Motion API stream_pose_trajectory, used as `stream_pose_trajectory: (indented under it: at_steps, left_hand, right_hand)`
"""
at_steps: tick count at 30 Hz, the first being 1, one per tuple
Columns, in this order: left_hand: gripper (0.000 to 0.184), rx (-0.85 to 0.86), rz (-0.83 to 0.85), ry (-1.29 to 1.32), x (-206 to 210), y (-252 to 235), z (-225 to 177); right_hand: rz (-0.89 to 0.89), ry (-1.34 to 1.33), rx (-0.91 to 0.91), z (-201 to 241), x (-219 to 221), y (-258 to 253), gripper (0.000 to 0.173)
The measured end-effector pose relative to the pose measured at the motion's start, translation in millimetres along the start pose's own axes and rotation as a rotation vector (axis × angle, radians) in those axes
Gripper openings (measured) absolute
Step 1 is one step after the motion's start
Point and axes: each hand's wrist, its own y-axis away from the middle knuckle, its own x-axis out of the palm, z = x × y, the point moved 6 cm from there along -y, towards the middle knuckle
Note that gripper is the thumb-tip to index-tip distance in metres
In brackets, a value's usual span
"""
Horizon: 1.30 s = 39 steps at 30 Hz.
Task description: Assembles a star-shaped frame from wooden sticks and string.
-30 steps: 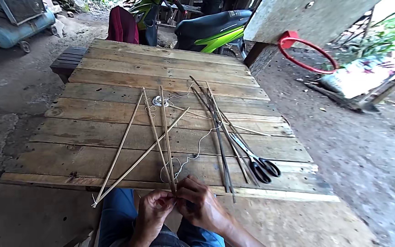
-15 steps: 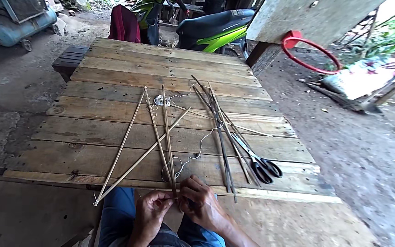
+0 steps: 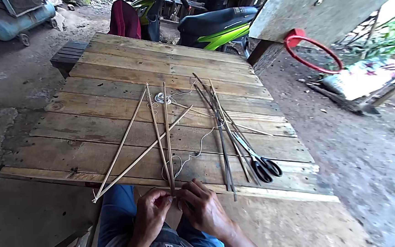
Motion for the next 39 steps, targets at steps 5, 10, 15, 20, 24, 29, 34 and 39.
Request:
stream_pose_trajectory:
  at_steps: [5, 10, 15, 20, 24, 29, 34, 39]
  left_hand:
    - [0.013, 0.015, -0.01, -0.072, -0.4, 0.5, -4.0]
    - [0.013, 0.031, -0.004, -0.15, 1.7, 1.1, -6.5]
    - [0.011, 0.044, 0.0, -0.061, 6.4, 4.8, -7.5]
    - [0.008, 0.042, -0.004, 0.078, 7.7, 4.9, -7.2]
    - [0.007, -0.019, -0.001, 0.188, 8.8, 6.1, -3.4]
    - [0.007, -0.091, -0.017, 0.22, 10.3, 3.0, 0.3]
    - [0.006, -0.164, 0.0, 0.186, 9.4, 2.0, 0.2]
    - [0.006, -0.178, 0.05, 0.142, 9.7, 1.1, -2.8]
  right_hand:
    - [-0.013, 0.025, -0.064, 7.2, -0.4, -3.0, 0.019]
    - [0.002, 0.104, -0.046, 8.9, 1.2, -7.5, 0.018]
    - [-0.018, 0.15, -0.069, 10.5, 3.9, -9.8, 0.018]
    - [-0.053, 0.149, -0.072, 10.6, 5.9, -10.7, 0.019]
    - [-0.039, 0.104, -0.037, 7.2, 6.8, -10.9, 0.018]
    - [-0.005, 0.034, -0.007, -2.6, 6.6, -11.0, 0.015]
    - [0.034, -0.095, -0.002, -10.6, 1.8, -4.3, 0.013]
    - [0.027, -0.189, 0.017, -10.0, -2.4, -2.7, 0.011]
